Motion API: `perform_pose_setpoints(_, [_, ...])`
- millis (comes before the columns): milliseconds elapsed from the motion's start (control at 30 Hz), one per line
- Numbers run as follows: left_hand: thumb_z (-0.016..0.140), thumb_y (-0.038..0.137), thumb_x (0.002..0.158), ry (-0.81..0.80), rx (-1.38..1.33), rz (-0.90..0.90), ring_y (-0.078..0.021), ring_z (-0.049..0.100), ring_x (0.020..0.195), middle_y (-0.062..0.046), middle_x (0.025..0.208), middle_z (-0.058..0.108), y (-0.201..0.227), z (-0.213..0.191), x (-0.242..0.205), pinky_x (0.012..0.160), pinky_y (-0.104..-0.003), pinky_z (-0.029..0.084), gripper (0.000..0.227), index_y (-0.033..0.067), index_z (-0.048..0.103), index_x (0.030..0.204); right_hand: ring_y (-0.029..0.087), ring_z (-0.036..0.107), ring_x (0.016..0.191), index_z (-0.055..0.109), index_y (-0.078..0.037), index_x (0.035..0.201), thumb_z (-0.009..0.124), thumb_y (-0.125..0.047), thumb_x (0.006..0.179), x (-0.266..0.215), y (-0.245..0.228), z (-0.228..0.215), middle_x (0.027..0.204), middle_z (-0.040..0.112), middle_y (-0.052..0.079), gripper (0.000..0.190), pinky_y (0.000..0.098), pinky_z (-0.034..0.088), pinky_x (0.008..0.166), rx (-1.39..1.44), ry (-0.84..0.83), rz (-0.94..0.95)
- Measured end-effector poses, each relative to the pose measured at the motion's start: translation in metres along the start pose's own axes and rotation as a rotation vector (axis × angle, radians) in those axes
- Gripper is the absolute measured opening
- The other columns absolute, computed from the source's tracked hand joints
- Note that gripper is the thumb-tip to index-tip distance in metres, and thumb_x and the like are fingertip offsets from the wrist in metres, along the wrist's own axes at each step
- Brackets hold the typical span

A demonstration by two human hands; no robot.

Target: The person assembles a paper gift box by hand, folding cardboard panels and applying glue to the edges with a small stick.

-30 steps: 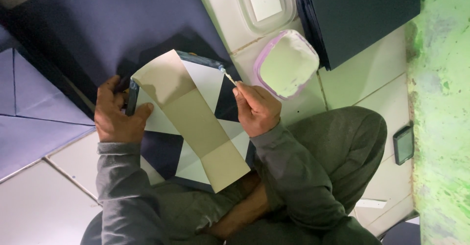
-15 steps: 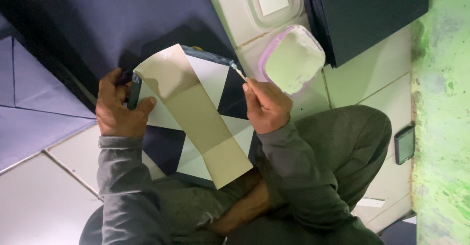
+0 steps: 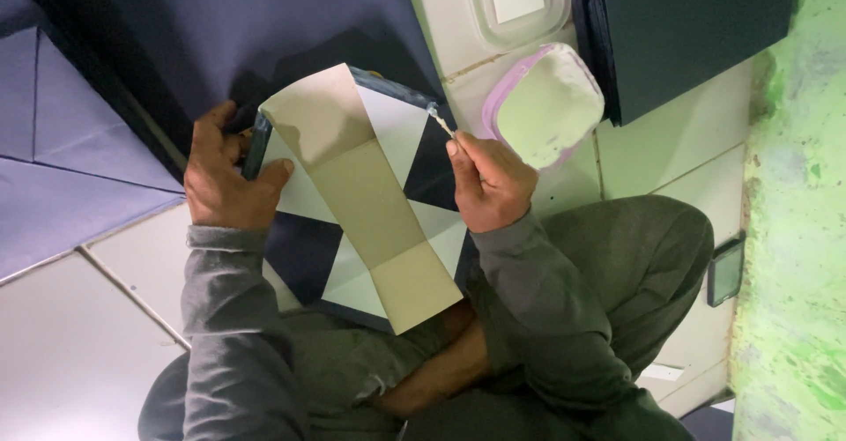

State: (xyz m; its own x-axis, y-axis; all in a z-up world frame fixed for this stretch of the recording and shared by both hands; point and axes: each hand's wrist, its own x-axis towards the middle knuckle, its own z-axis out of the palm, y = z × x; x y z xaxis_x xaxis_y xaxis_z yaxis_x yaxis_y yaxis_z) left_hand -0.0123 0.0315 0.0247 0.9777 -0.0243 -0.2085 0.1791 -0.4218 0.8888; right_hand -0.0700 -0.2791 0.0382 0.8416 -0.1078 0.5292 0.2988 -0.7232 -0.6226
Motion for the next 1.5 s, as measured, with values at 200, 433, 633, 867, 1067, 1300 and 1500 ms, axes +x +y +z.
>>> perform_pose_setpoints(200, [0.081,-0.003,0.075,-0.004,-0.025,0.021,-0.0363,0.068,0.087,-0.024,0.092,0.067,0.001,0.000,0.000,0.077,-0.043,0.053,0.075,-0.0041,0.052,0.144,0.029,0.071,0.062,0.081,0.004,0.110,0.081,0.004,0.091,0.008,-0.005,0.007,0.078,0.077,0.012,0.019,0.0346,0.059,0.056,0.052,0.003,-0.033])
perform_pose_setpoints(433, [0.081,-0.009,0.073,-0.023,-0.097,0.011,-0.0406,0.069,0.094,-0.027,0.099,0.066,-0.002,0.003,0.001,0.080,-0.045,0.054,0.080,-0.0054,0.048,0.146,0.024,0.073,0.065,0.079,0.004,0.114,0.080,0.008,0.089,0.009,-0.011,0.020,0.083,0.078,0.013,0.026,0.0317,0.061,0.064,0.207,-0.002,0.009])
perform_pose_setpoints(633, [0.083,-0.007,0.073,-0.021,-0.070,0.031,-0.0417,0.070,0.098,-0.029,0.106,0.067,-0.001,0.003,0.000,0.083,-0.046,0.055,0.080,-0.0062,0.048,0.145,0.027,0.073,0.065,0.080,0.004,0.111,0.080,0.004,0.090,0.008,-0.009,0.012,0.082,0.078,0.014,0.021,0.0340,0.061,0.063,0.151,-0.016,0.022])
perform_pose_setpoints(867, [0.082,-0.005,0.074,-0.037,-0.101,0.012,-0.0393,0.069,0.097,-0.027,0.104,0.066,-0.004,0.003,0.001,0.082,-0.046,0.054,0.080,-0.0064,0.047,0.146,0.035,0.070,0.061,0.080,0.005,0.108,0.079,0.004,0.093,0.003,-0.003,-0.003,0.075,0.074,0.016,0.015,0.0389,0.058,0.052,0.016,-0.016,0.004])
perform_pose_setpoints(1067, [0.083,-0.001,0.076,-0.011,0.005,0.050,-0.0358,0.069,0.085,-0.021,0.088,0.066,-0.011,0.001,0.001,0.075,-0.041,0.055,0.076,-0.0035,0.051,0.144,0.031,0.068,0.056,0.081,0.005,0.101,0.079,0.003,0.092,0.005,-0.006,-0.007,0.074,0.073,0.014,0.009,0.0352,0.058,0.054,-0.054,0.011,-0.027])
perform_pose_setpoints(1300, [0.081,-0.001,0.074,-0.045,-0.050,0.085,-0.0342,0.068,0.080,-0.021,0.081,0.062,-0.009,-0.003,0.003,0.070,-0.038,0.052,0.079,-0.0069,0.049,0.146,0.028,0.068,0.057,0.080,0.006,0.106,0.077,0.006,0.093,0.013,-0.010,0.000,0.076,0.075,0.017,0.014,0.0344,0.058,0.058,0.079,-0.022,0.021])
perform_pose_setpoints(1500, [0.082,-0.005,0.074,-0.055,-0.079,0.043,-0.0399,0.070,0.087,-0.025,0.089,0.065,-0.002,-0.001,0.001,0.074,-0.044,0.055,0.081,-0.0069,0.047,0.147,0.028,0.074,0.065,0.080,0.004,0.111,0.079,0.007,0.090,0.020,-0.014,0.015,0.081,0.078,0.013,0.021,0.0346,0.060,0.063,0.079,-0.027,-0.029])
